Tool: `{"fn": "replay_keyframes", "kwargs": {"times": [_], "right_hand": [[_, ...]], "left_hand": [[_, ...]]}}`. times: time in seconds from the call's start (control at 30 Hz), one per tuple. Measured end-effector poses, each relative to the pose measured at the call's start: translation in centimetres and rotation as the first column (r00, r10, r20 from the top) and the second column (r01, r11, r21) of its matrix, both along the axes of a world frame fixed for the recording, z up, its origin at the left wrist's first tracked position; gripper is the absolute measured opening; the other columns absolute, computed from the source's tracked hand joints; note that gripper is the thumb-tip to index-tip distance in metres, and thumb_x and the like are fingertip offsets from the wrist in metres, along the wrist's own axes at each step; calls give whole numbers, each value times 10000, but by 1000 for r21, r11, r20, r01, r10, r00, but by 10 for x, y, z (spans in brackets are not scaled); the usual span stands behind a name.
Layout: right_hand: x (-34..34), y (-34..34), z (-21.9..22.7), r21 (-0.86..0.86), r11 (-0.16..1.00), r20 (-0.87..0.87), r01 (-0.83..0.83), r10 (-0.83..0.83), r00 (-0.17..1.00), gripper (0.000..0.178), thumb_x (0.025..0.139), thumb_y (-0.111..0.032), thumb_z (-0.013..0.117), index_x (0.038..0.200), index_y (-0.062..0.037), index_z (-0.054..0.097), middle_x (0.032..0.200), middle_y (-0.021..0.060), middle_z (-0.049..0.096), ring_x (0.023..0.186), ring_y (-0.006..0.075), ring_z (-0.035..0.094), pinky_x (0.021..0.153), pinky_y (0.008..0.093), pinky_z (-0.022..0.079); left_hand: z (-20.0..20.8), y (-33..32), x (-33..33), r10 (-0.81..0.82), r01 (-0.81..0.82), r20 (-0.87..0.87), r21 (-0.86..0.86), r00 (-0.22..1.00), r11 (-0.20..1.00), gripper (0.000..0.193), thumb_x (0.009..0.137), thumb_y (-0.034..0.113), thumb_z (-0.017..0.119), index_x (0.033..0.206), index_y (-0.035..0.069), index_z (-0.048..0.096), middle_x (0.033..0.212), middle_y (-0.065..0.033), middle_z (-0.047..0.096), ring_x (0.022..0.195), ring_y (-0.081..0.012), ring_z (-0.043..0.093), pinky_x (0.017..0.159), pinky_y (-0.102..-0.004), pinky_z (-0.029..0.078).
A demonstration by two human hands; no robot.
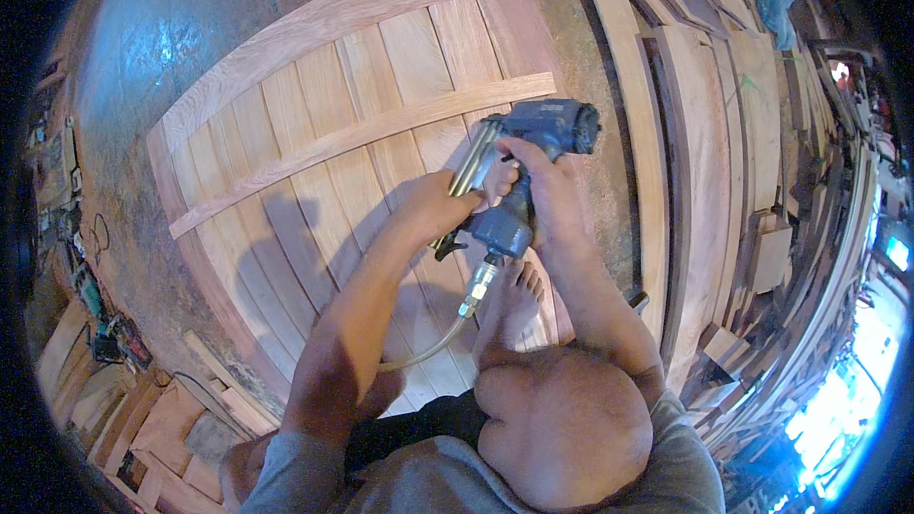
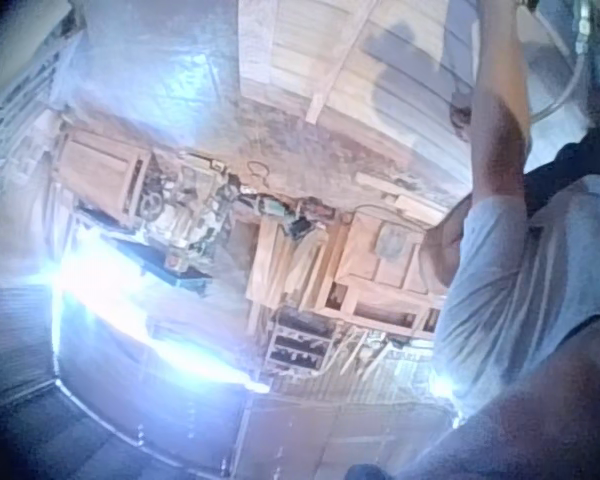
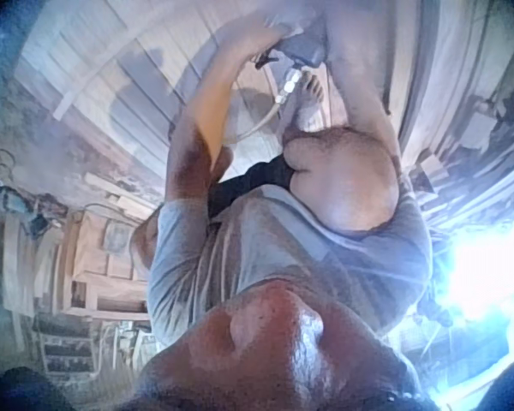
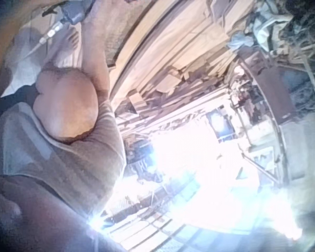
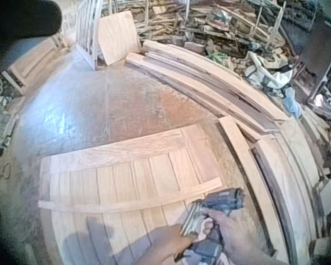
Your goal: The person uses a pneumatic nail gun to fasten thin wooden strips across a larger wooden panel. They position each strip and drive nails along its length, working systematically across the surface.
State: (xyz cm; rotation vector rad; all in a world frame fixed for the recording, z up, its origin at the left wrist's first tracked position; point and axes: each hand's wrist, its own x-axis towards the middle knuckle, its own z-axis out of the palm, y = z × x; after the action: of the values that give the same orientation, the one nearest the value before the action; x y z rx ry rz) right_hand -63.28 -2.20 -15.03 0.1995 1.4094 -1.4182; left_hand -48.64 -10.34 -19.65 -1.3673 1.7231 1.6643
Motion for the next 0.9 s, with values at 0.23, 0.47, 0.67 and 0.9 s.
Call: {"fn": "replay_keyframes", "kwargs": {"times": [0.23,0.47,0.67,0.9], "right_hand": [[17,-12,-11,51,998,35,-41,40,999,196,992,-131,643,1100,33,635,832,44,620,629,96,559,556,253,503],[21,-6,-20,-51,999,42,8,-6,999,200,959,-177,681,1023,12,674,686,35,593,576,131,572,536,274,498],[22,-3,-21,35,999,-3,29,-29,1000,207,966,-176,668,1041,16,684,679,35,582,581,134,564,537,274,484],[16,-9,-12,16,996,-51,-88,89,995,200,986,-106,621,1166,-21,597,909,62,656,636,86,562,532,252,510]], "left_hand": [[5,-11,21,0,2,28,-65,1000,998,483,872,400,728,1076,-38,719,974,-240,748,935,-365,735,825,-443,553],[-8,-11,23,14,-15,-7,-19,1000,1000,494,864,389,742,1053,-66,710,947,-241,742,897,-339,741,797,-426,559],[-15,-4,23,30,-31,-13,-62,999,998,489,854,403,760,1022,-53,712,927,-236,741,889,-334,744,787,-432,564],[-7,-5,21,-20,21,23,-11,1000,1000,618,866,439,717,1191,-82,656,1092,-286,721,1045,-386,721,918,-462,550]]}}
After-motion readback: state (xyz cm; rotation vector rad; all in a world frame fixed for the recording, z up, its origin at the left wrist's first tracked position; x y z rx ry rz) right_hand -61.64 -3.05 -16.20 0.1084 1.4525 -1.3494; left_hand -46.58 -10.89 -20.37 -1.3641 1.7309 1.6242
